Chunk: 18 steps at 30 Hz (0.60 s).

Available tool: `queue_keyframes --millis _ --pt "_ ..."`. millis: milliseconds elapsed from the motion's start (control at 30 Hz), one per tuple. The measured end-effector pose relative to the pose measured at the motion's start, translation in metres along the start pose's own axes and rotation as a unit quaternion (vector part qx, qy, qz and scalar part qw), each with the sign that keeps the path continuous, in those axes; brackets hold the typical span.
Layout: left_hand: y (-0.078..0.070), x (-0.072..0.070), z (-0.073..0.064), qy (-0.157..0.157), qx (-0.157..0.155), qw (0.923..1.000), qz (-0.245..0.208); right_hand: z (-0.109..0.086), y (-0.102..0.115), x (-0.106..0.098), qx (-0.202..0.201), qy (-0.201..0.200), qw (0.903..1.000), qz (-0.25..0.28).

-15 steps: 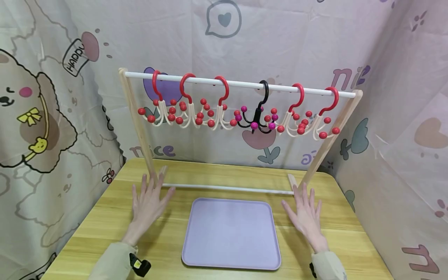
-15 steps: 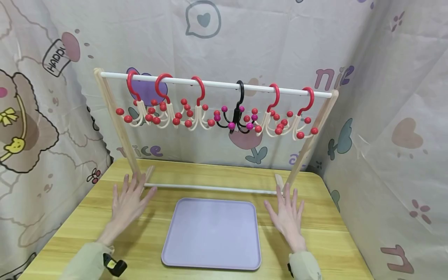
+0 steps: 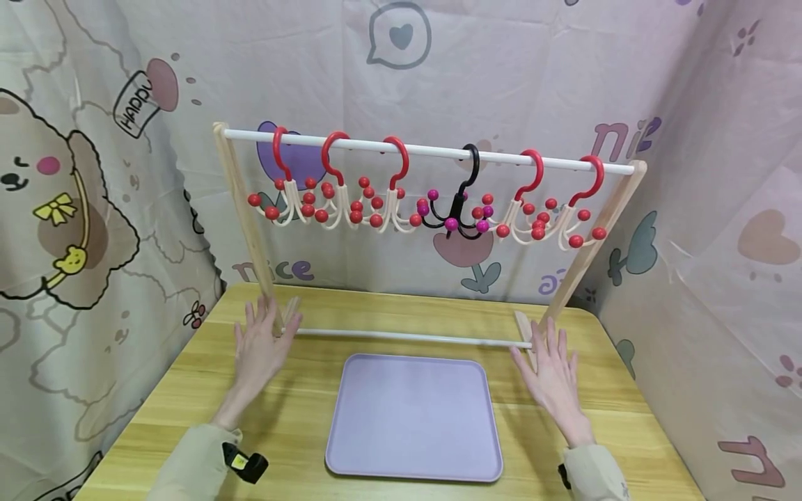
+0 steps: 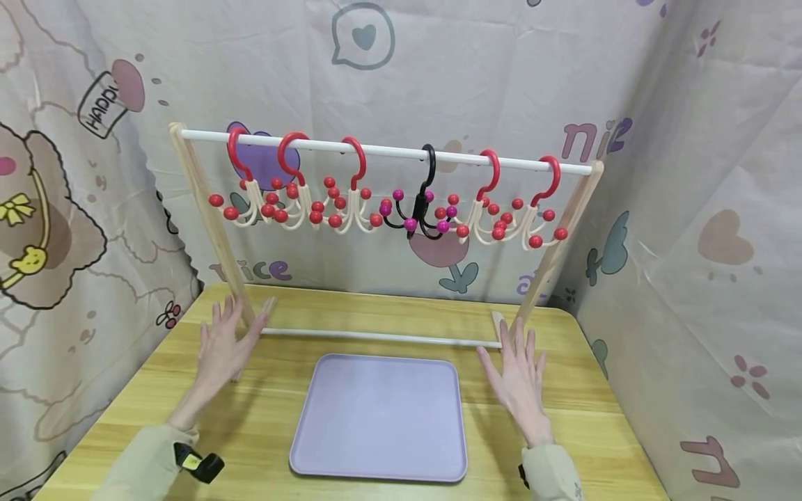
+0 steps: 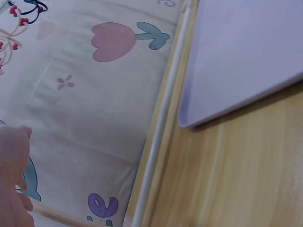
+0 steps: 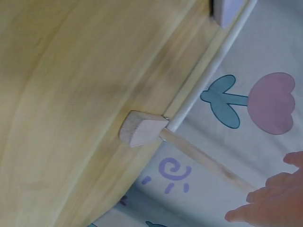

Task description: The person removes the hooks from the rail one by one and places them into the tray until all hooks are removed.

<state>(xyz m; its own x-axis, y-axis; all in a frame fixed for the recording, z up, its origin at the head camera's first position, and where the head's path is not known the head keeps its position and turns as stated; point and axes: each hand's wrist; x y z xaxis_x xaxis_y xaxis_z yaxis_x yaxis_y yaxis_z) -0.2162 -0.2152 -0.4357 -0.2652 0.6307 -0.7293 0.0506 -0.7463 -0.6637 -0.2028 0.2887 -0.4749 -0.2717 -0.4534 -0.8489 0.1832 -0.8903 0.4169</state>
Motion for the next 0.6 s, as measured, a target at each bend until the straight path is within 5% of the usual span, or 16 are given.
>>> queue_keyframes --millis 133,267,600 --pt "-0.004 -0.005 0.001 -0.003 -0.022 0.9959 -0.088 0.003 0.003 -0.003 -0.002 -0.015 0.9998 0.011" --pt "-0.006 -0.008 0.002 -0.039 -0.035 0.9850 -0.164 0.005 0.009 -0.005 -0.002 -0.038 0.9990 0.023" --pt "-0.012 -0.016 0.017 -0.139 -0.029 0.9357 -0.323 0.011 0.021 -0.008 -0.021 -0.111 0.9916 0.064"
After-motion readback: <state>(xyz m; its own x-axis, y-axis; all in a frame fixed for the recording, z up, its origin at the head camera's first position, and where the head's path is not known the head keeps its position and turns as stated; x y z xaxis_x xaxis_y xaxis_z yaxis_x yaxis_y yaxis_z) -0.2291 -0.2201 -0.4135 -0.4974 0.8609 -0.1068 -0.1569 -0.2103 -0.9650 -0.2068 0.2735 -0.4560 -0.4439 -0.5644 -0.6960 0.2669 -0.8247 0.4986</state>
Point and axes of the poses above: each hand's wrist, its own z-axis towards the middle knuckle, its own x-axis out of the palm, y = z × x, and after that the axes turned 5 degrees about -x, right-handed
